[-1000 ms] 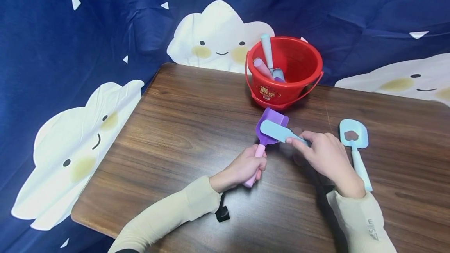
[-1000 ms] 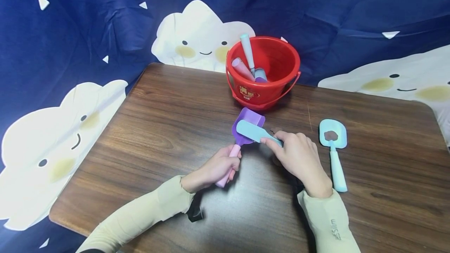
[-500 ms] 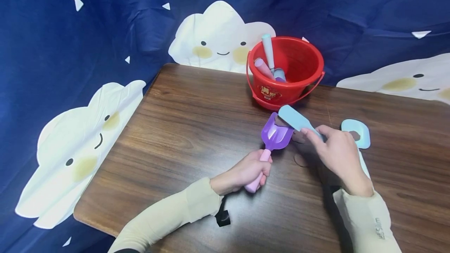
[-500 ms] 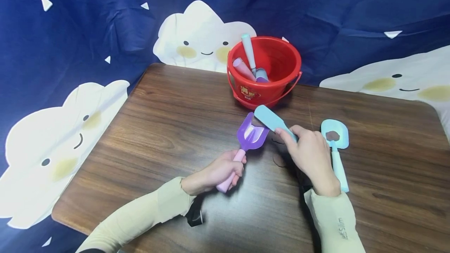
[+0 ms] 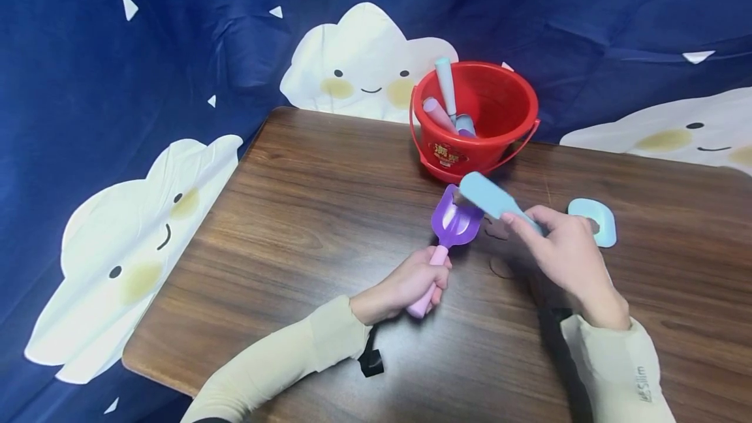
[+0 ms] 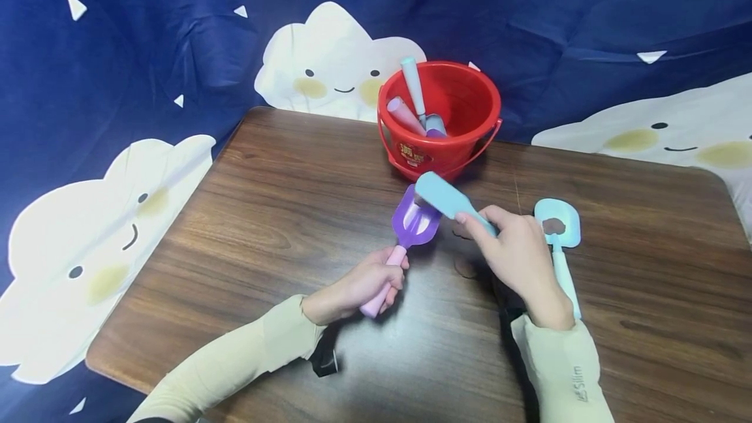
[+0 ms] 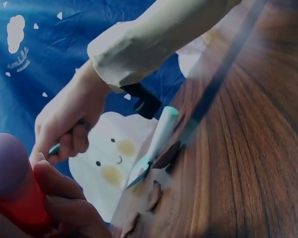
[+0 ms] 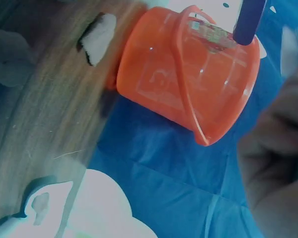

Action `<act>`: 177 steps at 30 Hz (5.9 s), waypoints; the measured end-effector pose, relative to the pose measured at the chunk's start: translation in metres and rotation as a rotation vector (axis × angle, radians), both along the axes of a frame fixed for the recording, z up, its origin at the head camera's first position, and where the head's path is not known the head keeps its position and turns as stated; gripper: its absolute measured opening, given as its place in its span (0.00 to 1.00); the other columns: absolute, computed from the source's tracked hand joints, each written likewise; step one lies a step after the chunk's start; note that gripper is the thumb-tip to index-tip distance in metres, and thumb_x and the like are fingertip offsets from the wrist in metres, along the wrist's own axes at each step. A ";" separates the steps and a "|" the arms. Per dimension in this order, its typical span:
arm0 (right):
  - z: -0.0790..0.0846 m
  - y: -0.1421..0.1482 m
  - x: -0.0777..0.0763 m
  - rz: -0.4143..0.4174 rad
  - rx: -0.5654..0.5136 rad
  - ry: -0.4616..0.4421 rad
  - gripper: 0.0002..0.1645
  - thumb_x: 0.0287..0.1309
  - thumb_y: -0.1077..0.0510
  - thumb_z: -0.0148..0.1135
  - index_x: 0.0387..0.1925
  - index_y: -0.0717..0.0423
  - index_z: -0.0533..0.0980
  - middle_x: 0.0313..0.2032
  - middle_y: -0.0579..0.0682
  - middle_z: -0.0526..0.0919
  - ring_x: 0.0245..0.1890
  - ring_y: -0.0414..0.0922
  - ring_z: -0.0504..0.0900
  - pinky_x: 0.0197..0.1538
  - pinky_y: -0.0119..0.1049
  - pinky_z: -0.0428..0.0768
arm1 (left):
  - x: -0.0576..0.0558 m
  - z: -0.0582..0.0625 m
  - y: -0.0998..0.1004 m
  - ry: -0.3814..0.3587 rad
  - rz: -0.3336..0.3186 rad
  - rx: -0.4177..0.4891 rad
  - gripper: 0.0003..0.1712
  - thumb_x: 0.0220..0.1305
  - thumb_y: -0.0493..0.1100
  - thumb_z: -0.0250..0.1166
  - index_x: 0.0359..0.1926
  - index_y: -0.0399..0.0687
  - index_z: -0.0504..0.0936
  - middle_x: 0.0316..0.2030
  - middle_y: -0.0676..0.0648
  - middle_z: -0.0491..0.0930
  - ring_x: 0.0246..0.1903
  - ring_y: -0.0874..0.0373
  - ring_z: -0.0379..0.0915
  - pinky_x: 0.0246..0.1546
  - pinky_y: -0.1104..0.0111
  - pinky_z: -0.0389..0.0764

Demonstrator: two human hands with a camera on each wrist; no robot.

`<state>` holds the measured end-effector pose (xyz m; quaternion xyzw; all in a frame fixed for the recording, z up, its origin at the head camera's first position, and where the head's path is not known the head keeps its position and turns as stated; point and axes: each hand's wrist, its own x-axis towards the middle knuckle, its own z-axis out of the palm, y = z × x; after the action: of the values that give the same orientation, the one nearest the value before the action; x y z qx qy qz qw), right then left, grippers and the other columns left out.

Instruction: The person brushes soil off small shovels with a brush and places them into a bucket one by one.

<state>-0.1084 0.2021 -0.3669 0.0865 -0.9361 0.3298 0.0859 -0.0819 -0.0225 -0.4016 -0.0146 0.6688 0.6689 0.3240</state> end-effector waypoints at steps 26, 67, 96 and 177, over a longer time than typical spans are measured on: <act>-0.013 -0.006 -0.011 -0.023 0.145 0.050 0.24 0.60 0.41 0.61 0.33 0.60 0.81 0.10 0.47 0.72 0.16 0.45 0.66 0.22 0.34 0.63 | 0.011 -0.005 -0.007 -0.033 -0.014 -0.009 0.21 0.48 0.30 0.52 0.47 0.33 0.65 0.10 0.51 0.66 0.08 0.61 0.62 0.08 0.73 0.69; 0.000 -0.017 -0.004 0.245 0.206 -0.222 0.22 0.62 0.38 0.58 0.38 0.51 0.83 0.13 0.43 0.70 0.16 0.40 0.67 0.22 0.32 0.66 | 0.007 -0.005 -0.010 0.095 0.018 -0.096 0.16 0.46 0.30 0.51 0.41 0.39 0.67 0.12 0.50 0.66 0.09 0.60 0.62 0.07 0.74 0.67; -0.002 -0.021 0.002 0.222 0.151 -0.085 0.18 0.59 0.42 0.63 0.37 0.52 0.83 0.11 0.40 0.69 0.14 0.37 0.64 0.20 0.30 0.65 | 0.001 0.002 -0.013 0.145 0.015 -0.101 0.16 0.45 0.28 0.50 0.40 0.37 0.67 0.12 0.49 0.66 0.08 0.59 0.62 0.07 0.73 0.68; -0.017 -0.022 -0.009 -0.124 0.119 0.235 0.20 0.59 0.47 0.65 0.34 0.62 0.81 0.09 0.51 0.70 0.11 0.45 0.60 0.16 0.35 0.56 | -0.006 0.003 -0.017 0.154 -0.010 -0.142 0.16 0.46 0.29 0.52 0.41 0.35 0.70 0.12 0.50 0.67 0.09 0.61 0.63 0.06 0.73 0.68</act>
<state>-0.1179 0.1804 -0.3837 0.0717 -0.9410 0.2555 0.2099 -0.0876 -0.0393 -0.3989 0.0171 0.7376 0.6173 0.2730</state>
